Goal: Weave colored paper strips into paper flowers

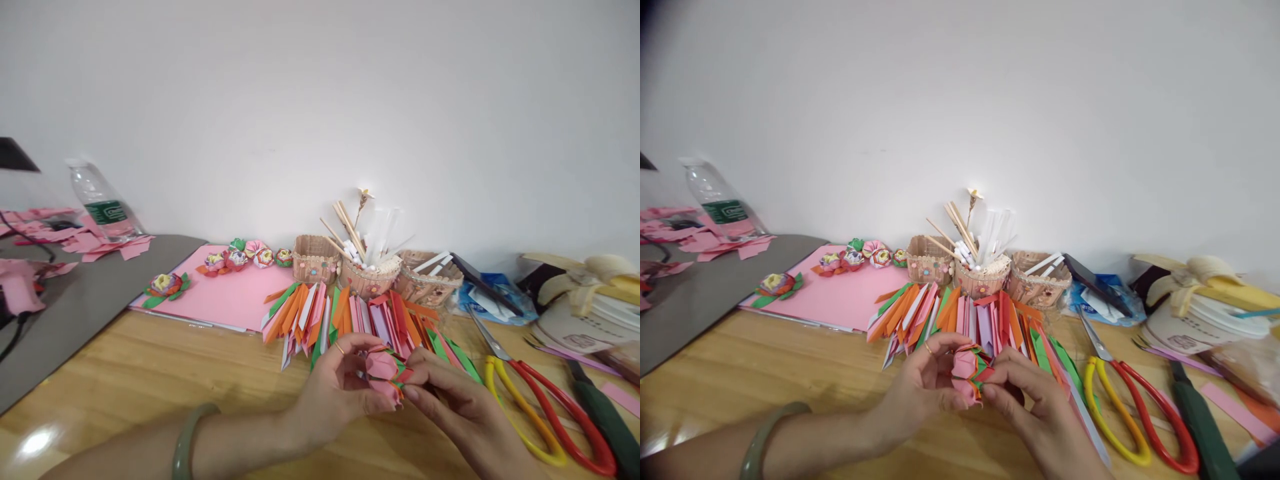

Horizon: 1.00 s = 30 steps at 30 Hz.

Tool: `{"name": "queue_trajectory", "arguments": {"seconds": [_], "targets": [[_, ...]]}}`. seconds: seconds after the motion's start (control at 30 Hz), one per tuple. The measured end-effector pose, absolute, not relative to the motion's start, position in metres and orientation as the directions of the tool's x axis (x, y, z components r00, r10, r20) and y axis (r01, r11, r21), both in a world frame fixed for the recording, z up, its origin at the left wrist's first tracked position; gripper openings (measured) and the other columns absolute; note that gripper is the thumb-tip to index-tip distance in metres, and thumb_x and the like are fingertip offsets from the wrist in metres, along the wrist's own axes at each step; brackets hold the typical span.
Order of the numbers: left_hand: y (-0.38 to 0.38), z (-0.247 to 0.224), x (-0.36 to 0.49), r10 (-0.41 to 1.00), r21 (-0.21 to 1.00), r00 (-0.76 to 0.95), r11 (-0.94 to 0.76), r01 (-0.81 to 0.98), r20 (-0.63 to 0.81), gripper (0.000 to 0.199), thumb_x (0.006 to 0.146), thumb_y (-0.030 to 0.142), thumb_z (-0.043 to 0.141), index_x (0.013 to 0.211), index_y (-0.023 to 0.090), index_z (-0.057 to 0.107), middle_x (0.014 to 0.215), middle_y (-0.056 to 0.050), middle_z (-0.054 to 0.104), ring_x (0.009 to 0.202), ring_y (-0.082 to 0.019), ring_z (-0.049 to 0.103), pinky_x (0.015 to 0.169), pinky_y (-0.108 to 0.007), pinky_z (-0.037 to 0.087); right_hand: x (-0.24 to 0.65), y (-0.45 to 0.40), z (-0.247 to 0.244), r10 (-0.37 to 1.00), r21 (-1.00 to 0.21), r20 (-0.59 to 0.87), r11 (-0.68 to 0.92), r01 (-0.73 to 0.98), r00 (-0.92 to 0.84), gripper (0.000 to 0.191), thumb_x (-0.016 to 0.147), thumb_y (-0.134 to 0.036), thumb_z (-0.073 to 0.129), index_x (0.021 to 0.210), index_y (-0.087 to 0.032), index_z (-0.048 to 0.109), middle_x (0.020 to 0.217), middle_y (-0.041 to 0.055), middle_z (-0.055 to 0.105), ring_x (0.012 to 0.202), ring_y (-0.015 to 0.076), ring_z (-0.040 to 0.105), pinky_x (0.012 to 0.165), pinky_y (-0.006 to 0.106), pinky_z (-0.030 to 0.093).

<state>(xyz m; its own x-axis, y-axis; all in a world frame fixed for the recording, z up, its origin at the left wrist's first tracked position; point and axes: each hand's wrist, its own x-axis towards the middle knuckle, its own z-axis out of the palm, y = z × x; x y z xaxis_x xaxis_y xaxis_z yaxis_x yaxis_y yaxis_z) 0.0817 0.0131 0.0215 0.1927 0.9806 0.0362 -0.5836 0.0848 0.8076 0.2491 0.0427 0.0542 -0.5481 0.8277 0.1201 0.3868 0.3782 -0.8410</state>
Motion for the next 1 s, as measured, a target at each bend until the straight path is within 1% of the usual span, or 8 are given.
{"name": "queue_trajectory", "arguments": {"seconds": [0.13,0.33,0.43,0.53,0.63,0.7,0.87,1.0], "targets": [[0.013,0.022,0.082,0.98,0.813,0.197,0.1,-0.573,0.018,0.05,0.051,0.011,0.079,0.094,0.018,0.055,0.077,0.003,0.057,0.065,-0.006,0.052,0.063,-0.021,0.044,0.248,0.045,0.053,0.848,-0.868,0.115,0.339,0.362,-0.518,0.03,0.075,-0.045,0.058,0.06,-0.02,0.064,0.063,0.0013,0.054,0.062,0.0162,0.053,0.056,0.026,0.042],[0.01,0.023,0.081,0.975,0.846,0.218,0.14,-0.515,-0.029,0.055,0.044,0.014,0.082,0.093,0.017,0.055,0.081,0.0,0.058,0.07,-0.01,0.054,0.065,-0.024,0.045,0.249,0.046,0.053,0.862,-0.908,0.038,0.24,0.343,-0.505,0.026,0.067,-0.044,0.067,0.055,-0.02,0.065,0.061,0.0003,0.052,0.06,0.0155,0.052,0.053,0.025,0.041],[0.009,0.023,0.082,0.974,0.851,0.223,0.142,-0.506,-0.03,0.054,0.044,0.015,0.082,0.092,0.017,0.056,0.081,0.0,0.058,0.071,-0.01,0.053,0.065,-0.024,0.045,0.248,0.046,0.052,0.876,-0.923,0.031,0.21,0.323,-0.481,0.026,0.063,-0.043,0.071,0.052,-0.02,0.064,0.059,-0.0007,0.052,0.058,0.014,0.05,0.051,0.024,0.039],[0.011,0.021,0.082,0.976,0.838,0.216,0.128,-0.531,-0.012,0.052,0.047,0.014,0.081,0.092,0.018,0.056,0.082,-0.001,0.059,0.073,-0.01,0.054,0.065,-0.023,0.045,0.249,0.046,0.053,0.865,-0.933,0.014,0.191,0.305,-0.501,0.024,0.067,-0.044,0.068,0.059,-0.021,0.068,0.065,0.0,0.054,0.062,0.0146,0.051,0.054,0.024,0.041],[0.015,0.018,0.081,0.98,0.827,0.197,0.105,-0.552,0.006,0.05,0.051,0.016,0.08,0.094,0.02,0.056,0.089,-0.002,0.061,0.079,-0.012,0.055,0.067,-0.023,0.046,0.252,0.047,0.057,0.831,-0.926,-0.028,0.188,0.327,-0.556,0.026,0.075,-0.044,0.059,0.068,-0.023,0.071,0.07,0.0014,0.057,0.069,0.0164,0.054,0.064,0.027,0.043],[0.016,0.017,0.08,0.981,0.826,0.196,0.1,-0.554,0.012,0.052,0.049,0.018,0.081,0.094,0.02,0.056,0.09,-0.003,0.061,0.082,-0.013,0.056,0.069,-0.024,0.046,0.254,0.047,0.06,0.829,-0.922,-0.039,0.185,0.339,-0.558,0.026,0.077,-0.044,0.058,0.07,-0.023,0.071,0.07,0.0013,0.059,0.07,0.0167,0.055,0.068,0.029,0.043],[0.015,0.019,0.081,0.975,0.82,0.223,0.14,-0.555,-0.015,0.053,0.048,0.021,0.082,0.093,0.02,0.056,0.085,-0.001,0.06,0.072,-0.012,0.056,0.066,-0.026,0.046,0.253,0.046,0.061,0.837,-0.931,-0.046,0.162,0.328,-0.545,0.027,0.071,-0.048,0.062,0.068,-0.023,0.072,0.068,0.0011,0.059,0.069,0.0174,0.056,0.063,0.029,0.045],[0.014,0.02,0.081,0.973,0.826,0.231,0.135,-0.548,-0.006,0.053,0.045,0.02,0.083,0.092,0.019,0.057,0.084,-0.002,0.059,0.073,-0.013,0.055,0.066,-0.026,0.045,0.251,0.044,0.056,0.869,-0.931,-0.059,0.13,0.342,-0.491,0.029,0.065,-0.051,0.066,0.059,-0.023,0.07,0.06,0.0004,0.057,0.066,0.0173,0.055,0.058,0.027,0.045]]}}
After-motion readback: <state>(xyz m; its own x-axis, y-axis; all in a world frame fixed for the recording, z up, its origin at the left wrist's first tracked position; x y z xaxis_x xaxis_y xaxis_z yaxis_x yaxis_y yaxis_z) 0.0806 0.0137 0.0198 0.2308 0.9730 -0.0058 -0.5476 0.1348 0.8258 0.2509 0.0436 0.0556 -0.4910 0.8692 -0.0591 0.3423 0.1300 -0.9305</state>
